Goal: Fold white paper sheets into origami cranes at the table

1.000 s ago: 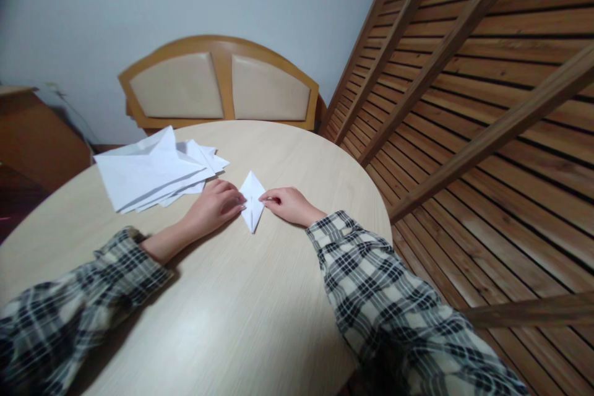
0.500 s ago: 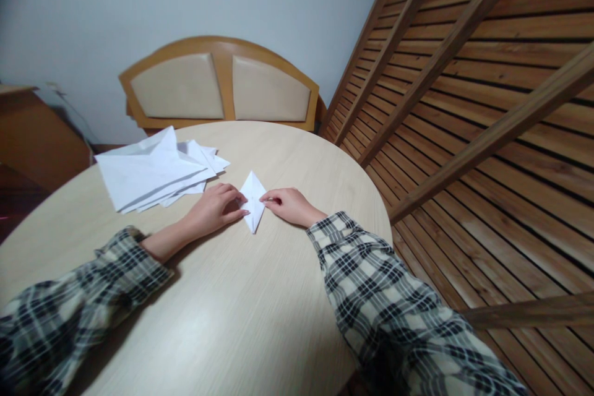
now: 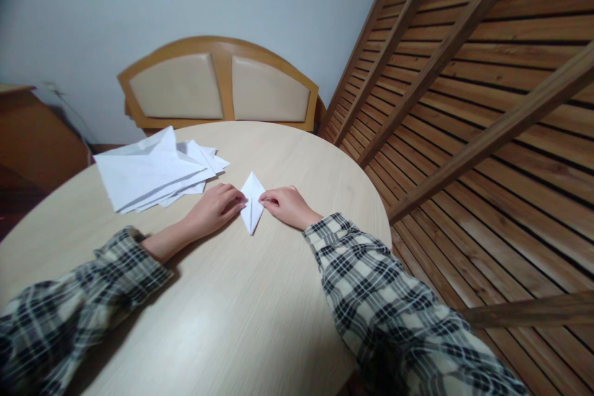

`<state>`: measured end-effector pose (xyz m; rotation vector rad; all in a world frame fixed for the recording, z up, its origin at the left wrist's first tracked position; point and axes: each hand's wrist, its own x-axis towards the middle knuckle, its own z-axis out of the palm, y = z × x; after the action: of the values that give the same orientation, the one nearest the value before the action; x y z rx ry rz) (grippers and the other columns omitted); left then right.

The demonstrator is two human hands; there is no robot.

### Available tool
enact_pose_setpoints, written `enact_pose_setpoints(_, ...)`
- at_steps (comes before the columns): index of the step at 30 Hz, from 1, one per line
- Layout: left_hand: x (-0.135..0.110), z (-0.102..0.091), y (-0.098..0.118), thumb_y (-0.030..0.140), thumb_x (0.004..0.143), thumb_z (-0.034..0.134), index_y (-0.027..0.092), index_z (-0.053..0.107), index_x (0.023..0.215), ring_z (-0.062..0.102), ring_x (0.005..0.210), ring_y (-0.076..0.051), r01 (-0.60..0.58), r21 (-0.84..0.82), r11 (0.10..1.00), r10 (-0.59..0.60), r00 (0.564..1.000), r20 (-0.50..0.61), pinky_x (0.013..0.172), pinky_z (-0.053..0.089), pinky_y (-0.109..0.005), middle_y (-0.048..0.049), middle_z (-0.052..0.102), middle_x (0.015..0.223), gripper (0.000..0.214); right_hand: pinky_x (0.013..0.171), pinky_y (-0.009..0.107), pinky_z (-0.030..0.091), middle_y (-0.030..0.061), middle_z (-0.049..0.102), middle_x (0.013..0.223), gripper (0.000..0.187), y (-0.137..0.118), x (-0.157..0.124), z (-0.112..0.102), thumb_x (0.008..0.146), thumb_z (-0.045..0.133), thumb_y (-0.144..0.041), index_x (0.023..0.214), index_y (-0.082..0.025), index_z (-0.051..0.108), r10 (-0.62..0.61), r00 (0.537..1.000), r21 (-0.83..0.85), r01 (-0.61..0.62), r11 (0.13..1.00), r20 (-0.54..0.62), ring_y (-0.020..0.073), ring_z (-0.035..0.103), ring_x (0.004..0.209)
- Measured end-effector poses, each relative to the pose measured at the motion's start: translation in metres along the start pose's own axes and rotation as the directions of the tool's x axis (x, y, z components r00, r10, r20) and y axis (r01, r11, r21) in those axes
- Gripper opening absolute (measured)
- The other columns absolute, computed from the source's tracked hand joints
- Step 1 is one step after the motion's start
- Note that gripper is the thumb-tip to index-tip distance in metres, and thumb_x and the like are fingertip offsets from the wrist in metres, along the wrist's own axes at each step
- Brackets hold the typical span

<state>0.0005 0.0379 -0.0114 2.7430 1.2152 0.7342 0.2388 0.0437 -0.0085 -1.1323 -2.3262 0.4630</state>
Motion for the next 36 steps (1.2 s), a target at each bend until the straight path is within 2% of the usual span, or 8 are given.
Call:
enact_pose_setpoints(5,0.001,0.002,-0.001,0.023,0.093,0.052,0.02,0.062,0.099,0.059,0.086,-0.025,0.051,-0.069,0.996,-0.054,0.998,-0.039,0.079,0.047,-0.041,-0.0082,0.068,0.087,0.013,0.084,0.032,0.037,0.0019,0.073,0.087,0.01,-0.006,0.002,0.006,0.091,0.065,-0.022,0.091,-0.022,0.075,-0.045,0.999,-0.107,0.044,0.993,-0.007,0.0171,0.062,0.086)
enact_pose_setpoints(9,0.0,0.001,-0.001,0.023,0.09,0.057,0.019,0.063,0.101,0.058,0.085,-0.025,0.088,-0.077,0.993,-0.092,0.995,-0.04,0.079,0.048,-0.041,-0.0079,0.066,0.085,0.014,0.083,0.032,0.036,0.0027,0.067,0.085,0.006,-0.011,0.001,0.007,0.089,0.067,-0.025,0.089,-0.021,0.071,-0.031,0.999,-0.148,0.028,0.989,-0.017,0.0188,0.057,0.087)
enact_pose_setpoints(11,-0.001,0.001,-0.001,0.025,0.089,0.058,0.017,0.064,0.104,0.057,0.091,-0.026,0.092,-0.056,0.994,-0.094,0.994,-0.051,0.084,0.048,-0.043,-0.0099,0.065,0.093,0.017,0.086,0.033,0.037,0.0044,0.065,0.092,0.011,-0.01,0.0,0.006,0.089,0.069,-0.031,0.095,-0.021,0.07,-0.023,0.998,-0.16,0.015,0.987,-0.05,0.0207,0.056,0.093)
enact_pose_setpoints(16,-0.001,0.003,-0.004,0.028,0.091,0.059,0.016,0.064,0.116,0.054,0.108,-0.03,0.092,-0.022,0.996,-0.093,0.994,-0.056,0.096,0.045,-0.048,-0.0138,0.062,0.116,0.028,0.1,0.041,0.037,0.01,0.061,0.12,0.039,-0.006,-0.003,0.007,0.087,0.07,-0.042,0.121,-0.022,0.066,0.029,0.994,-0.183,-0.048,0.982,-0.104,0.0268,0.049,0.116)
enact_pose_setpoints(21,-0.001,0.007,-0.008,0.029,0.093,0.056,0.017,0.066,0.116,0.053,0.116,-0.03,0.076,-0.032,0.997,-0.077,0.997,-0.021,0.101,0.044,-0.05,-0.0142,0.061,0.124,0.027,0.107,0.045,0.034,0.0118,0.056,0.133,0.038,-0.003,-0.003,0.008,0.09,0.067,-0.043,0.121,-0.022,0.07,0.042,0.998,-0.2,-0.052,0.978,-0.056,0.0287,0.044,0.128)
enact_pose_setpoints(27,-0.001,0.01,-0.01,0.026,0.094,0.054,0.014,0.066,0.117,0.053,0.119,-0.03,0.038,-0.04,0.998,-0.039,0.999,-0.021,0.105,0.044,-0.05,-0.0157,0.063,0.125,0.028,0.108,0.046,0.035,0.0106,0.057,0.132,0.034,0.001,-0.003,0.01,0.091,0.066,-0.04,0.121,-0.023,0.07,-0.011,0.999,-0.179,0.002,0.984,-0.05,0.0274,0.044,0.127)
enact_pose_setpoints(36,-0.001,0.007,-0.006,0.019,0.088,0.058,0.015,0.06,0.112,0.056,0.113,-0.029,0.002,-0.113,0.994,-0.01,0.997,-0.075,0.102,0.046,-0.05,-0.0144,0.065,0.117,0.024,0.104,0.046,0.04,0.01,0.06,0.125,0.03,0.006,-0.001,0.012,0.086,0.073,-0.033,0.114,-0.023,0.07,-0.082,0.99,-0.116,0.069,0.991,-0.113,0.0266,0.049,0.121)
